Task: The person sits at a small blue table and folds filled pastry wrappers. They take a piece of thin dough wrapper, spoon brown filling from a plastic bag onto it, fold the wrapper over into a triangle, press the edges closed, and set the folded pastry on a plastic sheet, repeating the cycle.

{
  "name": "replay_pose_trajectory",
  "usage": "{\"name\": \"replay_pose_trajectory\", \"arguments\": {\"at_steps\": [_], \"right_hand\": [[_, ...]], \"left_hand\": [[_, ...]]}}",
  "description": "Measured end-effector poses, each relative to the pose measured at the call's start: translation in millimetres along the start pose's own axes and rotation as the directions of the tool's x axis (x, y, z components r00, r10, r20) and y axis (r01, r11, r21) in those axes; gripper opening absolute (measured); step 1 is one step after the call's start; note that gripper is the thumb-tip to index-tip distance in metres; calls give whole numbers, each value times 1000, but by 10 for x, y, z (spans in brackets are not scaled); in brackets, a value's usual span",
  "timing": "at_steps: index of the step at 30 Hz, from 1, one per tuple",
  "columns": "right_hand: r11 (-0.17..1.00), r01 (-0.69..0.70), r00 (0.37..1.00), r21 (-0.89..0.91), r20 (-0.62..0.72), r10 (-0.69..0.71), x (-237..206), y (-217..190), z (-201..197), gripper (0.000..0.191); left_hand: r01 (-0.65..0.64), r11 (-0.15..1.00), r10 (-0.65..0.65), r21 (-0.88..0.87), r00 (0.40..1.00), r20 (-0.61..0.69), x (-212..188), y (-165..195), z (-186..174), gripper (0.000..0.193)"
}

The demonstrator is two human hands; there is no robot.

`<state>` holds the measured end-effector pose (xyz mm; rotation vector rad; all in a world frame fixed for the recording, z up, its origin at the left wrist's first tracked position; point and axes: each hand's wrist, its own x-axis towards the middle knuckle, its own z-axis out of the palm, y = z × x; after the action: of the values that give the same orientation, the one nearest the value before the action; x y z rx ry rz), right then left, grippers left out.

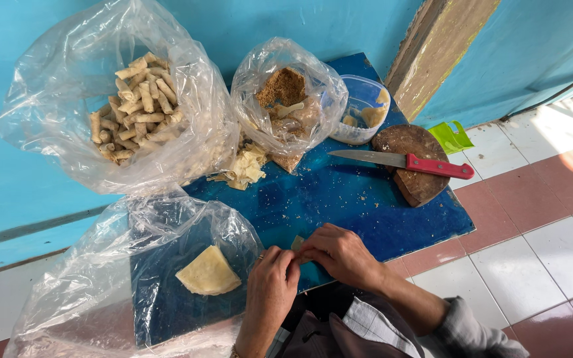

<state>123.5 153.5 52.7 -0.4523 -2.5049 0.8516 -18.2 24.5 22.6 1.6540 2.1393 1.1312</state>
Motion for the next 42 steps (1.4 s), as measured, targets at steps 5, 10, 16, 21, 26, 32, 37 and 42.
{"name": "replay_pose_trajectory", "arguments": {"at_steps": [5, 10, 16, 21, 26, 32, 37, 42], "right_hand": [[970, 141, 983, -196, -85, -160, -180, -172, 37, 20], [986, 53, 998, -159, -36, -60, -91, -142, 51, 14], [996, -86, 978, -26, 186, 89, 228, 74, -60, 13], [985, 75, 996, -157, -43, -83, 35, -62, -57, 10], [932, 100, 983, -348, -110, -147, -151, -173, 44, 19], [974, 24, 996, -226, -79, -43, -13, -64, 70, 10], [986, -149, 986, -70, 61, 154, 123, 22, 16, 12], [996, 15, 994, -90, -109, -24, -2, -56, 44, 7]], "left_hand": [[84, 996, -85, -32, 996, -7, 18, 73, -38, 7], [191, 972, -190, -139, 982, 23, -51, 96, -26, 5], [-142, 989, 145, 30, 971, -191, -185, 95, 82, 17], [-38, 999, 37, -12, 997, -69, -93, 39, 95, 12], [63, 998, -63, -2, 998, 24, 7, 22, 26, 8], [-13, 999, 17, 37, 994, -109, -35, 73, 10, 17], [-146, 981, 161, 130, 981, -110, -111, 58, 23, 25], [-37, 988, 34, 151, 999, 21, -41, 47, 27, 23]]}}
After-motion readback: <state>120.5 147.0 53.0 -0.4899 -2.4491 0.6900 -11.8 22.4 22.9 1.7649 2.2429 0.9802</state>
